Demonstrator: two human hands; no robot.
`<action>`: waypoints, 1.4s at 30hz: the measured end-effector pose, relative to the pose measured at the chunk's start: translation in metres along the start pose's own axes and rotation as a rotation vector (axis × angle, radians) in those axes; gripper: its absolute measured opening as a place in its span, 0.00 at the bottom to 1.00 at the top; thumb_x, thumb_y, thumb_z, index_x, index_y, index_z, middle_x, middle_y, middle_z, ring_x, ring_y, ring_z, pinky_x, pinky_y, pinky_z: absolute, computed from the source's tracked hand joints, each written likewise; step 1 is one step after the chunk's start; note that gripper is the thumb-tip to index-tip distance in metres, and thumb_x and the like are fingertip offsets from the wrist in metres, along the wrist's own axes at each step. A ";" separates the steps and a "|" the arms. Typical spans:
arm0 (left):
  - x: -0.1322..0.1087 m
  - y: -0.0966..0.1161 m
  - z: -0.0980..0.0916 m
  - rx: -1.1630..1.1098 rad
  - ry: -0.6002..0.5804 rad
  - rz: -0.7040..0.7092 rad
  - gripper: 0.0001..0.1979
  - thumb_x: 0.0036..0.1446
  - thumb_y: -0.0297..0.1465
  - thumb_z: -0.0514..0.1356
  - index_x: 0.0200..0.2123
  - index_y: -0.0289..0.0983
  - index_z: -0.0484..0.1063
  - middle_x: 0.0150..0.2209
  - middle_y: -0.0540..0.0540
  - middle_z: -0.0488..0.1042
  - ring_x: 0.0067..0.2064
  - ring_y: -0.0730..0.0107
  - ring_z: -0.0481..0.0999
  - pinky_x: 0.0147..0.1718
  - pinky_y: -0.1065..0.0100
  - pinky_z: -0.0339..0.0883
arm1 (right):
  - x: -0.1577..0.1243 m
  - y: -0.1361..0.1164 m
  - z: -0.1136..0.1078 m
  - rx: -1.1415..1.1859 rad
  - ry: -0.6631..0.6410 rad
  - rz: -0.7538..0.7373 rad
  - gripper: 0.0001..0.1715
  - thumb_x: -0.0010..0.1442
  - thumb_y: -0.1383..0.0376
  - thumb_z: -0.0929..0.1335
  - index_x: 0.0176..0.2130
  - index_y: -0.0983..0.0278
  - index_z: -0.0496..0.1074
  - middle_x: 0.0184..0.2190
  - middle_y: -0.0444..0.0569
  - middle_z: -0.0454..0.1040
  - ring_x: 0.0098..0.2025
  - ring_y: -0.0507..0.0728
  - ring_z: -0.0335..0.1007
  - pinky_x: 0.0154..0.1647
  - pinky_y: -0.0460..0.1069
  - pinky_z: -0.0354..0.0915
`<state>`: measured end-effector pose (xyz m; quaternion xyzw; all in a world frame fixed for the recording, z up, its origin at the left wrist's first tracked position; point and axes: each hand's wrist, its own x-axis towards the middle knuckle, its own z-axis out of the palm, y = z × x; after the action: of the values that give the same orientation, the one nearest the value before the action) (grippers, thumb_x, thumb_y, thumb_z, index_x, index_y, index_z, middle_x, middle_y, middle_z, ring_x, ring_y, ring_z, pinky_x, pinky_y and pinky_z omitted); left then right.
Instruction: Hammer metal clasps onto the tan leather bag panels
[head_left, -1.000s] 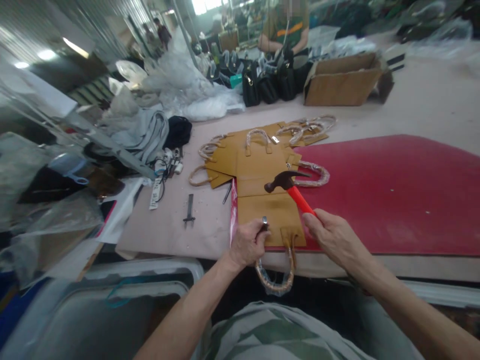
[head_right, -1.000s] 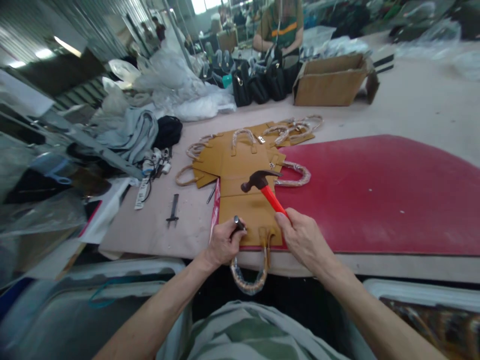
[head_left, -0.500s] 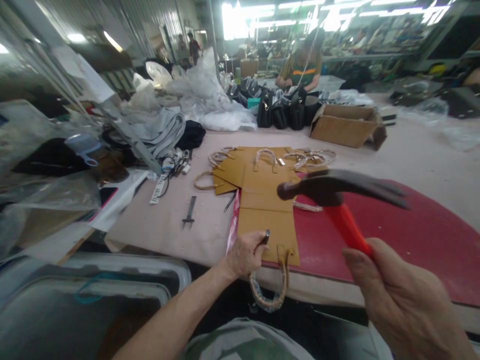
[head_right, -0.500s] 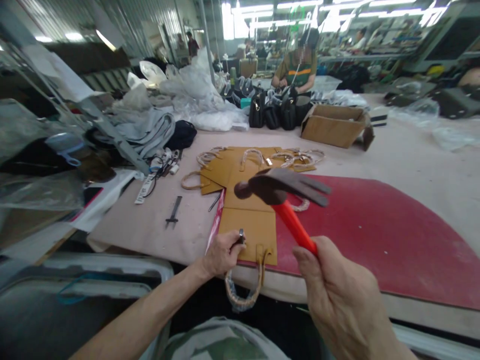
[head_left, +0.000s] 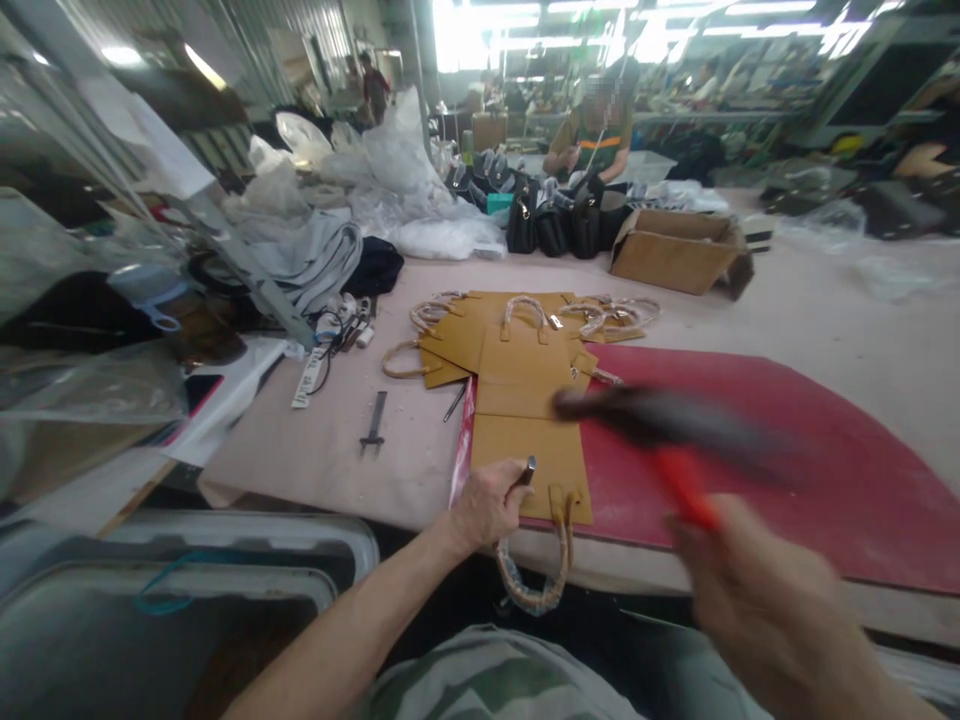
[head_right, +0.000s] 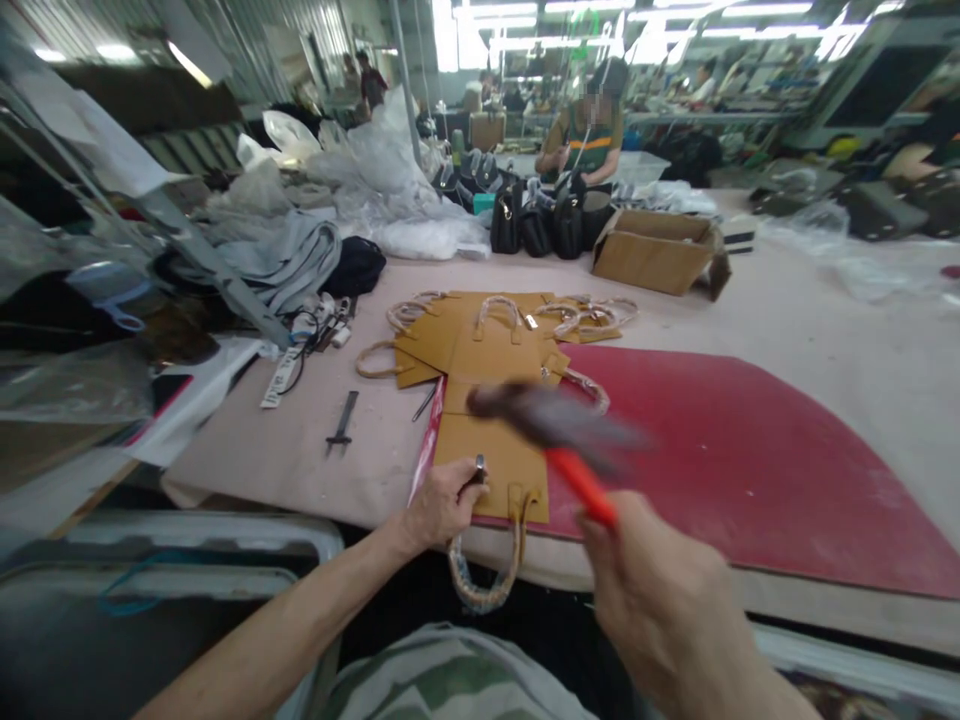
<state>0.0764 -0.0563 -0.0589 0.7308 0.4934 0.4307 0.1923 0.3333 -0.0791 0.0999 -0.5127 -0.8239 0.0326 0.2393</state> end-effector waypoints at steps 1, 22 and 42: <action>0.000 0.000 0.000 0.008 -0.002 -0.001 0.05 0.58 0.24 0.57 0.38 0.38 0.70 0.32 0.47 0.75 0.34 0.65 0.77 0.35 0.67 0.71 | -0.003 0.002 0.004 -0.003 -0.037 -0.065 0.22 0.72 0.52 0.57 0.29 0.56 0.63 0.15 0.42 0.64 0.14 0.53 0.57 0.20 0.51 0.46; -0.002 0.002 -0.008 -0.011 -0.026 -0.068 0.05 0.64 0.29 0.57 0.41 0.38 0.73 0.36 0.44 0.80 0.39 0.64 0.81 0.40 0.67 0.75 | 0.040 0.041 0.129 -0.023 -0.577 0.472 0.17 0.66 0.55 0.65 0.39 0.66 0.73 0.35 0.59 0.79 0.39 0.64 0.76 0.32 0.51 0.55; 0.009 -0.011 -0.054 -0.140 0.278 -0.495 0.12 0.57 0.38 0.63 0.41 0.36 0.75 0.33 0.46 0.81 0.34 0.66 0.82 0.36 0.69 0.76 | 0.036 0.035 0.126 -0.092 -0.599 0.489 0.18 0.69 0.53 0.63 0.43 0.64 0.72 0.36 0.60 0.80 0.40 0.67 0.78 0.32 0.52 0.57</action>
<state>0.0280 -0.0510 -0.0325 0.5069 0.6477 0.4997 0.2718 0.2955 -0.0076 -0.0094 -0.6718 -0.7115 0.1999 -0.0500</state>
